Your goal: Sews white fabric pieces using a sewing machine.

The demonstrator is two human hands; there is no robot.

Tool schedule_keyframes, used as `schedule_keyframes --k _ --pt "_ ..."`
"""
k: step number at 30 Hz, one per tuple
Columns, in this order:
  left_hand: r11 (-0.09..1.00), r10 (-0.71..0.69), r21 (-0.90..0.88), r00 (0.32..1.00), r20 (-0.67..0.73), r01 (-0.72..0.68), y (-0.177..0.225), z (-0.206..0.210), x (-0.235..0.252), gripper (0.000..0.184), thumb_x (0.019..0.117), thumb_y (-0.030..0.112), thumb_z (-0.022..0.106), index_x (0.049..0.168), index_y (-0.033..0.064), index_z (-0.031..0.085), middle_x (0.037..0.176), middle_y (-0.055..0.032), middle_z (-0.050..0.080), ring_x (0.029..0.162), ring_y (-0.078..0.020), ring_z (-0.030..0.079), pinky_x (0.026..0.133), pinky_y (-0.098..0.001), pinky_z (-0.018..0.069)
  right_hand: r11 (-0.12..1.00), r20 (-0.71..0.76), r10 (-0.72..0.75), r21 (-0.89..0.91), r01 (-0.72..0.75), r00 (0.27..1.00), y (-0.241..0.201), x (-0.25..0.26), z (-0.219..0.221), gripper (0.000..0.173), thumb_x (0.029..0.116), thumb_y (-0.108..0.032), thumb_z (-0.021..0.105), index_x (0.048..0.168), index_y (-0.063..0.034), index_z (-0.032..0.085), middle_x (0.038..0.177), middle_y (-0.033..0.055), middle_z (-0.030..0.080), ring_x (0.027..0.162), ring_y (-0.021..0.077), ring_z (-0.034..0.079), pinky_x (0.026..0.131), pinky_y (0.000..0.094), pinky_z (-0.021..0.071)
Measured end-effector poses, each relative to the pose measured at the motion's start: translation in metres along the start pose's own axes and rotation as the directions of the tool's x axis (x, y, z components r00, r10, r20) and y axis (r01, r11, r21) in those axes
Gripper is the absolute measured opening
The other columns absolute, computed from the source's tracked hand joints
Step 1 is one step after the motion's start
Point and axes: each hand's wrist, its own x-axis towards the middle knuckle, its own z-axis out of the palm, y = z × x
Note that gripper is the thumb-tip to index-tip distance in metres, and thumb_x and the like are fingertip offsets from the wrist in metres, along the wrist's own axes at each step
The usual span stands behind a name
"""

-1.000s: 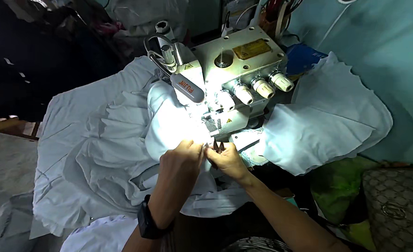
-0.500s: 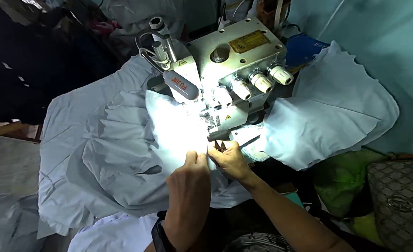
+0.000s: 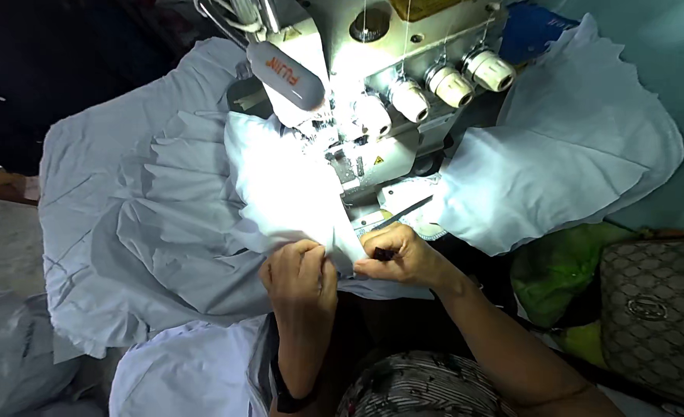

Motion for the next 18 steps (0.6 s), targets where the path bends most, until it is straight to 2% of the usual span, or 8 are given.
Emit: schedule_keyframes --k 2,3,4,5,7,8,13,18 --pt "0.987 0.069 -0.136 0.993 -0.095 -0.081 -0.001 -0.004 -0.004 0.009 0.0974 0.018 0.063 0.093 0.0109 0.067 0.103 -0.0054 0.069 0.112 -0.0154 0.061 0.108 -0.0416 0.0335 0.996 -0.118 0.078 0.04 -0.074 0.99 -0.001 0.0 0.004 0.031 0.0826 -0.004 0.071 0.058 -0.0082 0.053 0.063 -0.007 0.054 0.059 -0.0078 0.046 0.053 0.0092 0.0355" --pt "0.977 0.104 -0.169 0.986 -0.134 -0.126 -0.001 -0.006 -0.004 0.007 0.0988 0.019 0.063 0.095 0.0134 0.066 0.103 -0.0019 0.069 0.114 -0.0116 0.06 0.111 -0.0402 0.0318 0.987 -0.176 0.148 0.093 -0.133 0.973 -0.004 0.0 0.008 0.029 0.0793 -0.002 0.074 0.06 -0.0103 0.055 0.061 -0.0079 0.056 0.055 -0.007 0.048 0.051 0.0099 0.0369" --pt "0.967 0.136 -0.192 0.976 -0.169 -0.168 -0.002 -0.007 -0.004 0.007 0.0998 0.02 0.064 0.096 0.0146 0.065 0.101 0.0007 0.069 0.112 -0.0089 0.061 0.113 -0.0392 0.0313 0.973 -0.204 0.203 0.149 -0.175 0.958 -0.008 0.0 0.01 0.022 0.0777 0.001 0.076 0.068 -0.0103 0.06 0.062 -0.0079 0.058 0.054 -0.0054 0.05 0.05 0.0108 0.0402" --pt "0.957 0.162 -0.211 0.969 -0.188 -0.201 -0.004 -0.006 -0.005 0.006 0.1003 0.02 0.064 0.096 0.0152 0.065 0.099 0.0023 0.07 0.11 -0.0068 0.063 0.114 -0.0384 0.0311 0.959 -0.204 0.245 0.193 -0.207 0.948 -0.012 -0.001 0.012 0.017 0.0778 0.003 0.076 0.082 -0.0087 0.064 0.065 -0.0077 0.062 0.055 -0.0042 0.054 0.052 0.0114 0.0451" --pt "0.939 0.209 -0.238 0.962 -0.174 -0.247 -0.005 -0.005 -0.008 0.006 0.101 0.02 0.064 0.098 0.0147 0.066 0.097 0.0019 0.07 0.105 -0.0059 0.064 0.115 -0.0387 0.03 0.94 -0.18 0.292 0.237 -0.246 0.939 -0.021 -0.006 0.017 0.033 0.0801 0.004 0.074 0.111 -0.0055 0.065 0.068 -0.0077 0.068 0.057 -0.0041 0.059 0.055 0.0113 0.0488" --pt "0.935 0.23 -0.243 0.962 -0.146 -0.26 -0.005 -0.005 -0.011 0.007 0.1016 0.021 0.064 0.099 0.0143 0.066 0.097 0.0011 0.069 0.103 -0.0067 0.063 0.114 -0.0395 0.0296 0.941 -0.179 0.293 0.229 -0.25 0.939 -0.024 -0.009 0.019 0.038 0.0809 0.004 0.073 0.117 -0.0043 0.064 0.068 -0.0082 0.067 0.057 -0.0049 0.058 0.055 0.0104 0.0479" --pt "0.943 0.251 -0.21 0.966 -0.065 -0.259 -0.002 0.002 -0.023 0.008 0.1009 0.02 0.065 0.101 0.0145 0.07 0.092 -0.0015 0.067 0.096 -0.0104 0.062 0.111 -0.0436 0.0288 0.973 -0.196 0.22 0.115 -0.2 0.956 -0.029 -0.026 0.025 0.042 0.0852 0.001 0.071 0.126 0.0022 0.061 0.075 -0.0063 0.07 0.064 -0.0052 0.063 0.063 0.0108 0.0539" --pt "0.941 0.259 -0.218 0.966 -0.03 -0.259 0.001 -0.004 -0.024 0.007 0.1011 0.015 0.064 0.103 0.0138 0.071 0.088 -0.0021 0.065 0.091 -0.0105 0.062 0.111 -0.0444 0.0287 0.987 -0.209 0.096 -0.105 -0.12 0.973 -0.033 -0.033 0.026 0.05 0.085 -0.001 0.069 0.133 0.0077 0.056 0.074 -0.0036 0.069 0.065 -0.0077 0.06 0.063 0.0086 0.0513"
